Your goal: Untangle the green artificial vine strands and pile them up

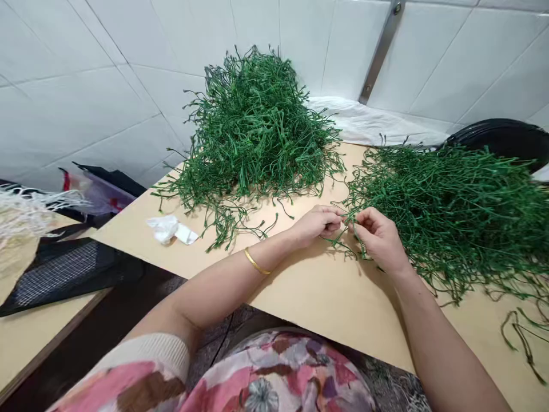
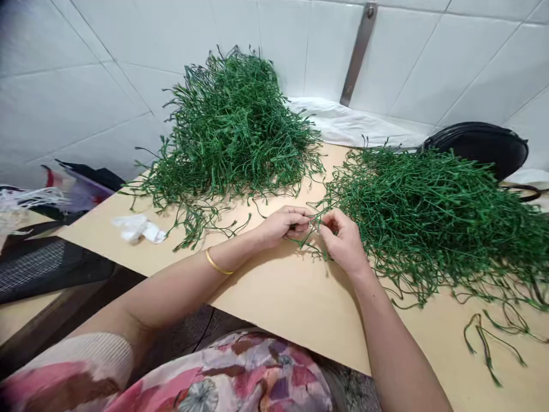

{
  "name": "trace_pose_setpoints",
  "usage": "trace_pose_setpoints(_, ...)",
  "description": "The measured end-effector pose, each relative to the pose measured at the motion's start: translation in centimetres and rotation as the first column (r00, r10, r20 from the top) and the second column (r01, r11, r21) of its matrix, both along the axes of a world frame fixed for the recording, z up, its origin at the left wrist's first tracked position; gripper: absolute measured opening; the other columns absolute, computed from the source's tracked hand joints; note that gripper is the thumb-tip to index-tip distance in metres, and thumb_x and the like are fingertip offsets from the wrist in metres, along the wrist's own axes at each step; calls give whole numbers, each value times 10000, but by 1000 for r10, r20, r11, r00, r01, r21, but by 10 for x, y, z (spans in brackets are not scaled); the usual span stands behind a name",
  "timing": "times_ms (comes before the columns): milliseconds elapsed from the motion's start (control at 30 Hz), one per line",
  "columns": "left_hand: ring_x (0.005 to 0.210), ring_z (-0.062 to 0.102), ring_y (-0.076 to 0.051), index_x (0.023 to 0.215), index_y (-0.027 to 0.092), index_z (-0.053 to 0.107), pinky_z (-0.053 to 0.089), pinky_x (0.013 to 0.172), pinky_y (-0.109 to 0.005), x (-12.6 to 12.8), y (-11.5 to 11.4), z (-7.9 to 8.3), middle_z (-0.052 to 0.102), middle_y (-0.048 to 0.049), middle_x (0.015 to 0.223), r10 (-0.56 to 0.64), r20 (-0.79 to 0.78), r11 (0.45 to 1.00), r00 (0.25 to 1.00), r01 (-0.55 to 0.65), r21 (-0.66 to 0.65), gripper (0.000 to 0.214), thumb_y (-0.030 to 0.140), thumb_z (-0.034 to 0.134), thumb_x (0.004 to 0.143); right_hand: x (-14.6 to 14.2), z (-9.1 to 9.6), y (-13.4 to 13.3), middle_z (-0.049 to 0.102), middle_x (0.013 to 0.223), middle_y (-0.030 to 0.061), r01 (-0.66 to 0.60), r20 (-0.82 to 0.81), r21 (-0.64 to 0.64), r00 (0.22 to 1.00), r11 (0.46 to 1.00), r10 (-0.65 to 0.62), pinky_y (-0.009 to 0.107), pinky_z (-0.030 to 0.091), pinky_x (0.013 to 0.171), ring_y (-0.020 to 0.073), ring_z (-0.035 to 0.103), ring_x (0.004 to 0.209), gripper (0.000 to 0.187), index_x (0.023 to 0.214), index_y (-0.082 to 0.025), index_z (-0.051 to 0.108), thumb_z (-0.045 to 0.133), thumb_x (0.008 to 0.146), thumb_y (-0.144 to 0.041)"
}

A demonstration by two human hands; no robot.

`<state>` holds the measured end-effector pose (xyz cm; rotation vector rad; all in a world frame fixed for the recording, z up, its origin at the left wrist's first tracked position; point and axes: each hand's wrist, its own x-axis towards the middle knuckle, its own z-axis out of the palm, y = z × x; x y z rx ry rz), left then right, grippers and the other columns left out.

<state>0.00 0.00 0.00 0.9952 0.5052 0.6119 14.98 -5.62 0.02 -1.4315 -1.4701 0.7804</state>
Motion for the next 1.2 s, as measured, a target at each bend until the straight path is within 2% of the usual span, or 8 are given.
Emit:
trace_pose_setpoints(100,364,149,-21,587,137,426,106,367,-154,-2,4,2,187,73,458,-91,31,986,995,95,-138,206,196,428,784,-1,5,-3,456,593,-44,-51,-36,-37,998,998,49,205,324,470,73,400,518,93,717,-183,490,569,711,-232)
trace_pose_setpoints(200,361,151,-18,607,134,461,95,365,-155,-2,5,1,198,80,449,-92,5,981,996,92,-169,254,301,480,797,0,5,-3,497,632,-27,-98,-37,-36,995,995,97,208,346,485,84,439,552,95,758,-179,526,576,717,-247)
trace_pose_setpoints(300,375,272,-19,625,121,501,173,383,-154,-2,5,-2,315,66,454,-57,-45,993,997,52,-106,198,247,640,689,2,2,-3,526,681,-13,-134,-14,-30,991,990,134,213,368,518,91,461,592,115,806,-177,552,577,729,-259)
trace_pose_setpoints(433,411,405,-45,644,112,541,271,425,-180,-2,8,-5,465,29,490,-24,-80,995,996,16,-102,170,171,696,604,2,3,-3,548,714,-2,-159,-40,-51,987,986,157,218,377,542,98,477,625,159,853,-170,568,582,730,-272)
trace_pose_setpoints(700,414,446,-53,616,115,530,322,457,-198,-2,12,-10,492,32,476,-79,-90,995,993,74,-64,157,158,681,605,3,3,-2,478,613,-23,-120,-66,-77,991,990,115,214,315,493,80,403,551,174,745,-169,569,569,763,-342)
trace_pose_setpoints(867,426,439,-44,615,112,529,315,455,-195,-4,14,-9,550,1,525,-187,-87,982,978,185,-31,155,182,668,615,-2,2,-3,452,521,-52,-192,-262,-190,955,963,139,201,275,444,61,361,462,214,708,-184,504,574,761,-379)
trace_pose_setpoints(1033,431,431,-34,592,112,509,308,455,-186,-3,11,-9,546,8,528,-166,-90,986,982,167,8,163,174,659,606,-4,3,-2,488,542,-52,-231,-443,-279,892,932,88,179,213,409,37,327,435,275,692,-182,485,656,677,-397)
trace_pose_setpoints(1200,437,452,-34,589,111,506,318,461,-179,-2,10,-11,509,31,496,-173,-47,985,984,172,-27,194,170,690,577,-4,7,-2,419,481,-68,-304,-569,-351,820,885,56,178,318,453,46,370,456,319,673,-182,486,700,630,-414)
